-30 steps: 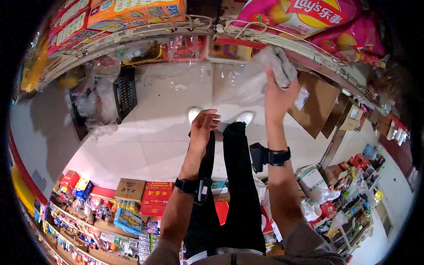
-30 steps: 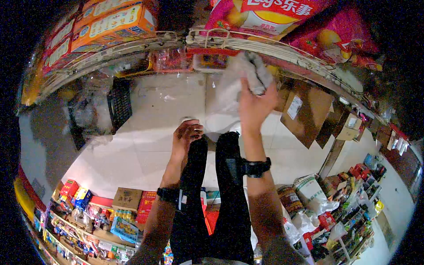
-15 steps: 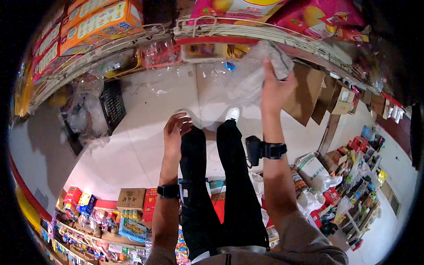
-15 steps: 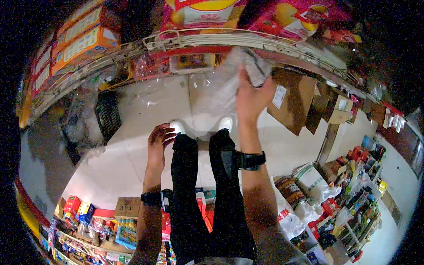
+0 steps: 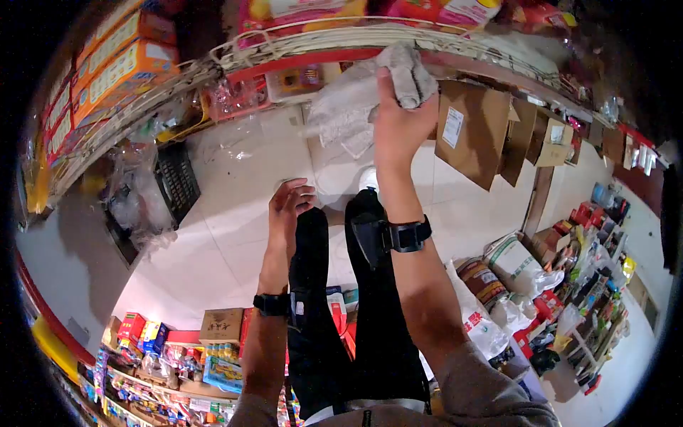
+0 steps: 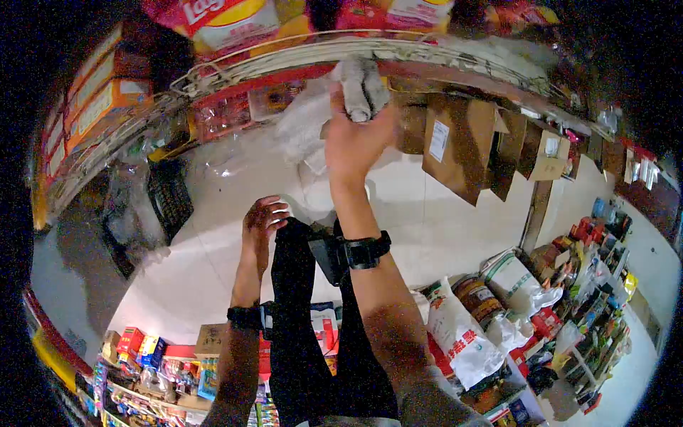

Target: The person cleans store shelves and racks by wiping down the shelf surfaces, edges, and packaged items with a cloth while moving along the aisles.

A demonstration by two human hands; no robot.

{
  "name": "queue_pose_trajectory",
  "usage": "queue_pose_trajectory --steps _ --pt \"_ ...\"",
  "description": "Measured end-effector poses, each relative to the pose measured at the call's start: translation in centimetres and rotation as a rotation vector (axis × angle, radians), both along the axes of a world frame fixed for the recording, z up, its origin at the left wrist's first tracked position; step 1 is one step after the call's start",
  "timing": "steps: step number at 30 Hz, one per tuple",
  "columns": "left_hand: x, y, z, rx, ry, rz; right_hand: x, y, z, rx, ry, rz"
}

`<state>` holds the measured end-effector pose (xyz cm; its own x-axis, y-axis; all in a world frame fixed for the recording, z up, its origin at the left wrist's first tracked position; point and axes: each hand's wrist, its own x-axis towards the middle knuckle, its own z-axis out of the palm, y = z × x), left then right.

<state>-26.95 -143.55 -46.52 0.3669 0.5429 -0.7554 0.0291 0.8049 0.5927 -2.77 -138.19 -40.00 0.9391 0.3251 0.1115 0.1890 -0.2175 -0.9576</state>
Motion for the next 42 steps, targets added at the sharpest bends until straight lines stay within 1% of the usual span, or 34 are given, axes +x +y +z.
queue_pose_trajectory --steps 2,3,5,8,9,10,11,12,13,14,15,16,18,19,21,22,24,25,27,28,30,32,34,35,37,38,40,41,42 --pt "0.7 -0.1 0.3 -0.013 0.023 -0.023 1.2 -1.3 0.6 -0.114 -0.034 0.067" --pt "1.0 -0.2 0.4 0.005 0.014 -0.034 2.2 -1.8 0.8 -0.111 -0.034 0.063" --pt "1.4 -0.4 0.4 0.028 0.009 -0.044 4.3 -3.0 1.3 0.063 -0.005 -0.078" --pt "1.9 -1.1 -0.1 0.006 0.014 -0.059 7.5 -4.2 0.9 0.154 0.038 -0.124" --pt "2.2 -1.3 0.0 -0.014 0.029 -0.056 6.5 -3.5 3.1 -0.055 0.124 -0.183" --pt "2.5 -1.5 -0.2 -0.034 0.043 -0.054 6.2 -3.2 1.6 -0.053 0.123 -0.186" --pt "2.7 -1.7 -0.4 -0.032 0.042 -0.056 6.1 -2.8 -0.7 -0.012 -0.010 -0.088" --pt "2.6 -2.2 -0.8 -0.017 -0.024 -0.041 5.8 -2.4 -2.2 0.028 -0.142 0.012" --pt "2.7 -2.4 -0.7 -0.004 -0.089 -0.025 4.7 -2.2 -1.7 0.028 -0.141 0.010" --pt "2.8 -2.7 -0.7 -0.004 -0.089 -0.028 3.4 -2.3 -1.1 0.013 -0.010 0.063" --pt "3.2 -2.9 -0.4 -0.031 -0.039 -0.045 2.8 -2.6 -0.8 -0.001 0.120 0.113" --pt "3.4 -2.9 -0.2 -0.057 0.011 -0.062 2.8 -3.0 -1.1 0.002 0.121 0.110" --pt "3.4 -3.1 -0.1 -0.039 -0.025 -0.061 2.6 -3.9 -1.8 -0.089 -0.049 0.077" --pt "3.5 -3.1 0.0 -0.021 -0.063 -0.055 3.2 -4.5 -2.0 -0.087 -0.048 0.077" --pt "3.5 -2.9 0.5 -0.017 -0.028 -0.067 5.3 -6.0 -2.2 0.023 -0.077 -0.123" --pt "3.4 -2.8 0.8 -0.017 0.008 -0.083 6.6 -6.4 -2.3 0.024 -0.073 -0.118" --pt "2.9 -3.0 0.3 -0.011 0.012 -0.080 8.8 -6.2 -2.1 0.147 0.023 -0.270" --pt "2.7 -3.1 -0.2 -0.002 0.010 -0.082 8.7 -5.7 -2.0 0.148 0.022 -0.267" --pt "2.0 -3.7 -1.2 0.003 -0.033 -0.050 7.7 -4.2 -1.9 0.063 0.205 -0.150" --pt "1.9 -3.9 -1.3 0.008 -0.075 -0.022 6.3 -3.3 -2.9 0.053 0.094 -0.099" --pt "1.7 -4.4 -0.8 -0.022 -0.066 -0.011 2.6 -2.3 -4.0 0.034 0.067 0.061" --pt "1.9 -4.5 -0.6 -0.051 -0.053 -0.002 -1.2 -1.9 -2.0 0.026 0.156 0.170" --pt "2.0 -4.7 -0.6 -0.068 -0.018 -0.009 -3.1 -1.6 -1.5 -0.076 0.055 0.267" --pt "1.9 -4.6 -0.6 -0.053 -0.049 -0.022 -3.5 -1.8 -1.2 -0.074 0.055 0.268" --pt "2.0 -4.3 -0.3 -0.041 -0.022 -0.028 -4.0 -2.0 -0.5 0.064 0.168 0.076" --pt "2.0 -4.1 -0.2 -0.033 0.002 -0.040 -3.5 -2.1 -0.2 0.063 0.170 0.080" --pt "1.7 -4.1 -0.5 -0.038 0.003 -0.016 -1.7 -2.5 -0.3 0.188 0.355 -0.100" --pt "1.6 -4.1 -0.8 -0.039 0.002 0.002 -0.9 -2.1 -1.9 0.240 0.203 -0.161" --pt "1.6 -4.1 -1.0 -0.040 0.000 0.007 -0.9 -1.5 -1.9 0.239 0.202 -0.156"
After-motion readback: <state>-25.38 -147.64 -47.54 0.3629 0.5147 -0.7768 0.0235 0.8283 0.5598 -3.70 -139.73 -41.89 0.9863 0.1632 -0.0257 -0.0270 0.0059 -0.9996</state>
